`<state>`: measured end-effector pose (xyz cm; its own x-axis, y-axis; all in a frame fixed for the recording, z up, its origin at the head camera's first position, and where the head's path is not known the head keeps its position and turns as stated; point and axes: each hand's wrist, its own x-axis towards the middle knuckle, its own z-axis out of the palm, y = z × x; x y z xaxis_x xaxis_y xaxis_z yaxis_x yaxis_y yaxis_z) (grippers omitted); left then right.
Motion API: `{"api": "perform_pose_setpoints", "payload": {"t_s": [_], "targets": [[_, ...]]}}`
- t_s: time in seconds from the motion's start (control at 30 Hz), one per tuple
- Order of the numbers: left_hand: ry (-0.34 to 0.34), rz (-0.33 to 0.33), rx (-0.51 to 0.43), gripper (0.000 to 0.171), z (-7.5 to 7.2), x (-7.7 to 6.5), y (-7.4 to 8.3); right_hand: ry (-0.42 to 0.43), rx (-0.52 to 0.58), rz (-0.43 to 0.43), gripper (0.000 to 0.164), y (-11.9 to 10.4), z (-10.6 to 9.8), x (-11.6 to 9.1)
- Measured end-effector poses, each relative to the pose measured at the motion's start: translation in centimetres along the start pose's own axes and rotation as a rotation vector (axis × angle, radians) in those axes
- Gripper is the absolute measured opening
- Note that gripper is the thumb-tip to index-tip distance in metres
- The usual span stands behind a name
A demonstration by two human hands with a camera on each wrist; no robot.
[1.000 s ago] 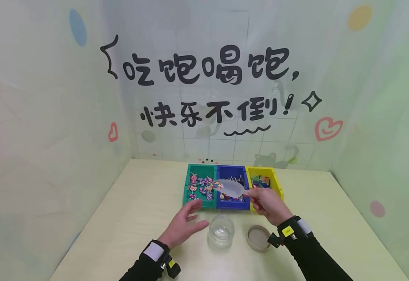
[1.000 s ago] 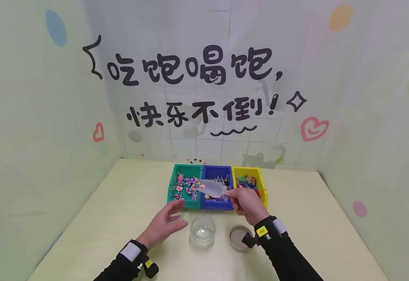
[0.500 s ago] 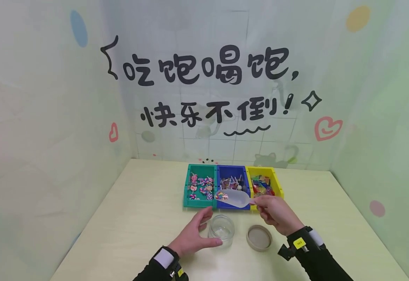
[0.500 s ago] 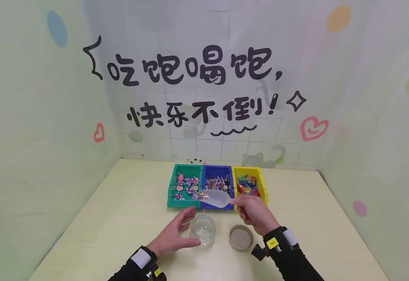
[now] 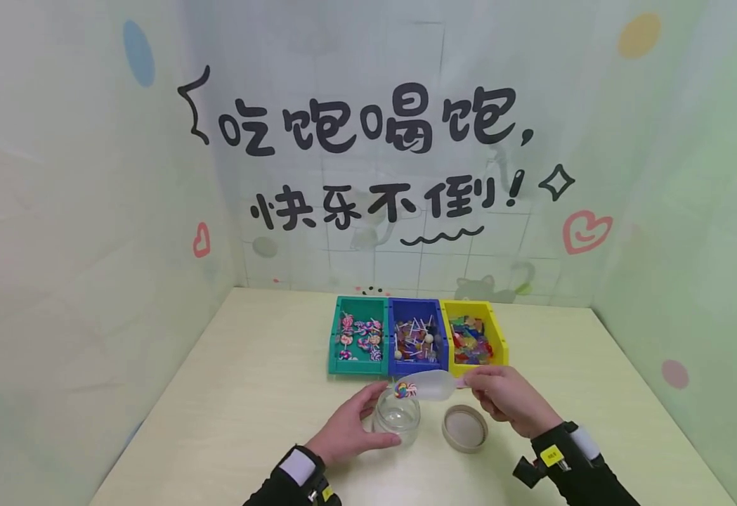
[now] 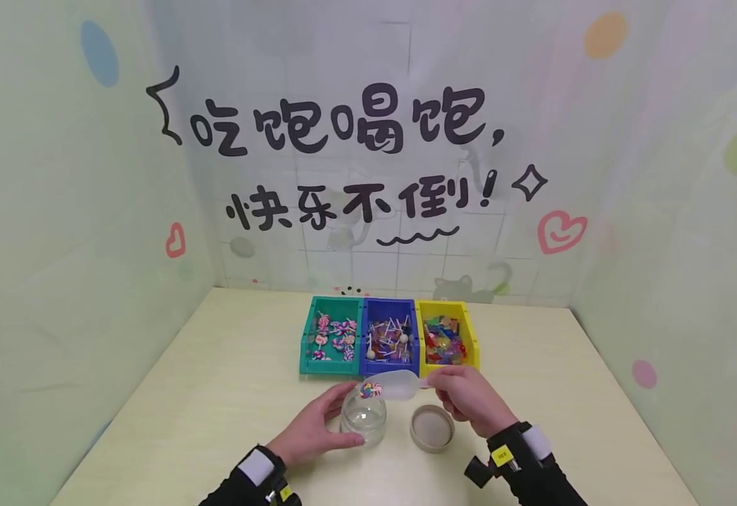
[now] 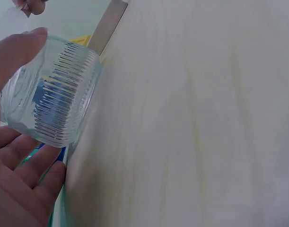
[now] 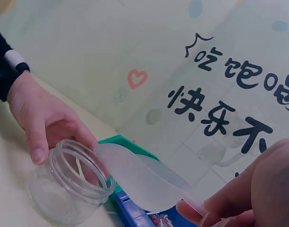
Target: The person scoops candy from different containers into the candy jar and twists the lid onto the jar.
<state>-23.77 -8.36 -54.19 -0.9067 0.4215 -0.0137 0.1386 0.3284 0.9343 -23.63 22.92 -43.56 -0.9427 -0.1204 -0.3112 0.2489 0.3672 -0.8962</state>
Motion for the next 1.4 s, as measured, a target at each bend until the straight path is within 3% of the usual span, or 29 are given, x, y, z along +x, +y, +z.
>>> {"api": "perform_pose_setpoints", "payload": {"t_s": [0.3,0.5,0.6,0.97,1.4], "targets": [[0.001,0.001,0.049,0.087,-0.3,0.2,0.2,0.060,-0.166,-0.042,0.027,-1.4,0.9,-0.9],[0.000,-0.003,0.056,0.087,-0.2,0.3,0.2,0.149,-0.422,-0.158,0.023,-2.7,1.8,-1.8],[-0.001,-0.012,0.059,0.086,-0.2,0.3,0.2,0.165,-0.482,-0.208,0.020,-3.2,2.2,-2.3],[-0.005,-0.012,0.054,0.083,-0.1,0.2,0.3,0.184,-0.510,-0.287,0.018,-3.8,2.6,-3.1],[-0.010,-0.027,0.043,0.095,-0.7,0.1,0.6,0.209,-0.461,-0.239,0.023,-4.1,1.9,-3.3]]}}
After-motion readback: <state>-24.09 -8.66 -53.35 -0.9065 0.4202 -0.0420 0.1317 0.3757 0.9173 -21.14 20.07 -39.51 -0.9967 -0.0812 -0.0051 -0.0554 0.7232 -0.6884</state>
